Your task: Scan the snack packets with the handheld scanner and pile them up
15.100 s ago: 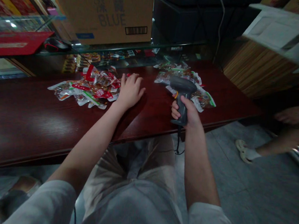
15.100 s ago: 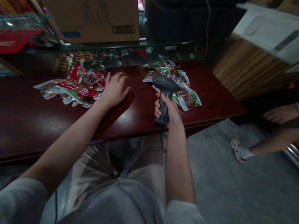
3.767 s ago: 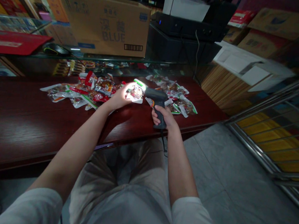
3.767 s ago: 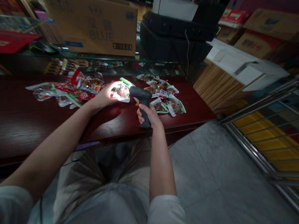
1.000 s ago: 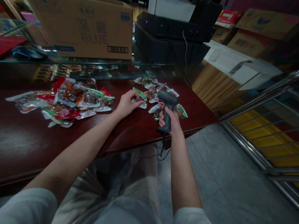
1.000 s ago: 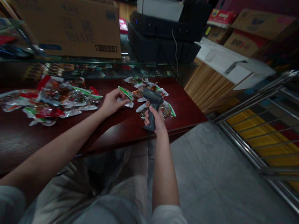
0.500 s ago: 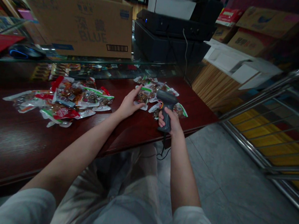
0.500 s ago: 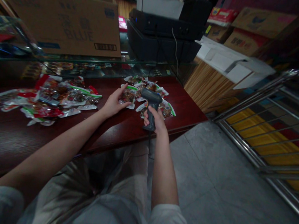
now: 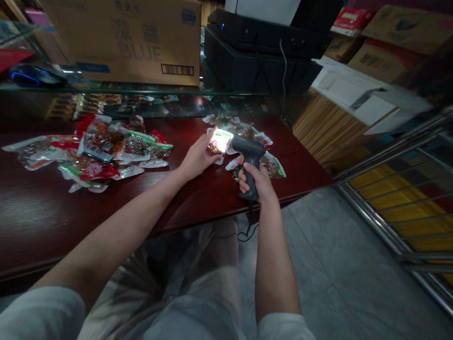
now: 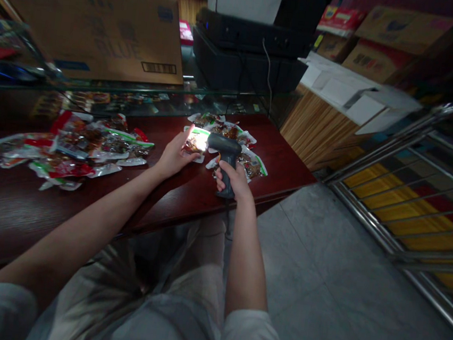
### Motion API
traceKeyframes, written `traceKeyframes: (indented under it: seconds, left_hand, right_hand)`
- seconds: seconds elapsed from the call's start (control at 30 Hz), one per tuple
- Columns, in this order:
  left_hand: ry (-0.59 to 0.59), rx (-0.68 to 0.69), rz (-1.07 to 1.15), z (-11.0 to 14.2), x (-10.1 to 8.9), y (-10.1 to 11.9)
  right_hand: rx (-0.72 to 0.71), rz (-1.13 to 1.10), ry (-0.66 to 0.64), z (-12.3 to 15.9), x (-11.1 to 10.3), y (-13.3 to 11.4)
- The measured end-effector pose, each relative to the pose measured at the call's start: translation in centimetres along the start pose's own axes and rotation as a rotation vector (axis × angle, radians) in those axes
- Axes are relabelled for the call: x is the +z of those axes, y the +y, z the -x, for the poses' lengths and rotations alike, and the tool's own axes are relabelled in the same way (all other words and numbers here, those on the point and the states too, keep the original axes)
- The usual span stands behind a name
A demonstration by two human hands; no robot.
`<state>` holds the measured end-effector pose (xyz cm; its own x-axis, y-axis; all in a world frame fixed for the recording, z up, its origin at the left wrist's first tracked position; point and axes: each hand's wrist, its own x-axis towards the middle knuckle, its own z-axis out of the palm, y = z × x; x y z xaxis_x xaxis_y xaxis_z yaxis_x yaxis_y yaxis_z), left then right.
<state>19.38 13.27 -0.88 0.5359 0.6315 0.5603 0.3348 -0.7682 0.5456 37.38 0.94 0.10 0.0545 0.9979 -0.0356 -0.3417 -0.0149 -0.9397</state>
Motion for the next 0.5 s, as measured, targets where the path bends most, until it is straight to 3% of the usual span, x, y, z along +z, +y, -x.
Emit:
traceKeyframes:
  seconds: [0.3, 0.4, 0.5]
  left_hand:
    - [0.011, -0.027, -0.116, -0.1, -0.8, 0.7]
    - [-0.046, -0.17, -0.305, -0.4, -2.7, 0.7]
    - [-0.1, -0.4, -0.569, -0.4, -6.0, 0.0]
  right_hand:
    - [-0.025, -0.069, 0.04, 0.2, 0.0, 0.2]
    - [-0.035, -0.085, 0.043, 0.1, -0.2, 0.4]
    - [-0.038, -0.09, 0.033, 0.1, -0.3, 0.5]
